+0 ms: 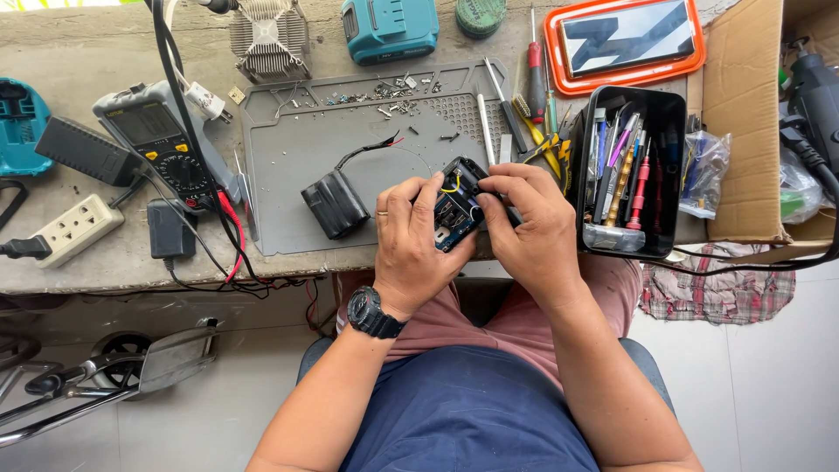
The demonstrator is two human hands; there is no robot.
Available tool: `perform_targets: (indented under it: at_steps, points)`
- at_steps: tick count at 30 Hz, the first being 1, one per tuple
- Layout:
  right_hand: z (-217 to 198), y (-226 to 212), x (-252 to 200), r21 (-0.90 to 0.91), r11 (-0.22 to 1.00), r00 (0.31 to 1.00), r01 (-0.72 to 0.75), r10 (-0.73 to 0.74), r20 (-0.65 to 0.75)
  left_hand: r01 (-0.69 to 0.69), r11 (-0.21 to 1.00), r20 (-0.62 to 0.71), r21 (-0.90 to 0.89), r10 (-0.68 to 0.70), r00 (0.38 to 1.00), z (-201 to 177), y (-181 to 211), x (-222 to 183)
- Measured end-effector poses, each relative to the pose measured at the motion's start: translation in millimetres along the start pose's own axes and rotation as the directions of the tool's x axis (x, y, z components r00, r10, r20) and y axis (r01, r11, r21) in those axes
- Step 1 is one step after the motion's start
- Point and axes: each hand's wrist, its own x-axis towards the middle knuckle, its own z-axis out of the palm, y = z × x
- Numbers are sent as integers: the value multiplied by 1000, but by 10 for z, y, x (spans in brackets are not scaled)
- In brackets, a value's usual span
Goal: Disassembling and inspecting a rechargeable battery pack using a screwdriver at a repair bench
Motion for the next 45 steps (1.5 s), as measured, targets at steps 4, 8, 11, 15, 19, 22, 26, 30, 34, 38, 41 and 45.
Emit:
perform_targets:
  at_steps: [4, 8, 11, 15, 19, 22, 26, 30, 34, 38, 41, 45]
  points:
    - [30, 64, 42, -128, 986, 994, 105, -101, 34, -3, 1000, 1, 15, 3, 1000, 29, -2, 2]
    - [89, 158, 45, -215, 957, 981, 195, -187, 57, 7, 999, -3, 35, -7, 1000, 58, -14, -13]
    - [97, 164, 80, -228, 940, 967, 253, -242, 79, 16, 999, -5, 33, -16, 1000, 54, -14, -11]
    - [120, 209, 91, -223, 920, 946, 322, -308, 99, 23, 1000, 6, 21, -24, 1000, 44, -14, 14]
    - [199, 319, 76, -257, 900, 936, 353, -338, 101, 41, 999, 13, 13, -42, 999, 46, -15, 18]
    - [221, 346, 78, -277, 880, 922, 386, -370, 110, 54, 998, 23, 16, -55, 998, 52, -17, 18]
    - [250, 365, 81, -290, 869, 916, 402, -387, 110, 75, 997, 48, 7, -75, 996, 47, -21, 23]
    - [229, 355, 99, -247, 898, 931, 364, -347, 112, 79, 997, 64, 9, -79, 995, 35, -8, 38]
    - [245, 354, 84, -263, 897, 935, 355, -340, 100, 80, 997, 76, 17, -81, 994, 47, -34, 17]
    - [152, 252, 126, -196, 942, 963, 271, -263, 64, 92, 996, 88, 18, -93, 992, 41, -28, 15]
    - [-91, 163, 210, -136, 972, 982, 191, -190, 15, 97, 995, 92, 22, -99, 991, 11, -3, 34]
    - [-387, 155, 194, -129, 988, 994, 86, -93, -49, 111, 993, 68, 29, -113, 991, 31, -4, 17]
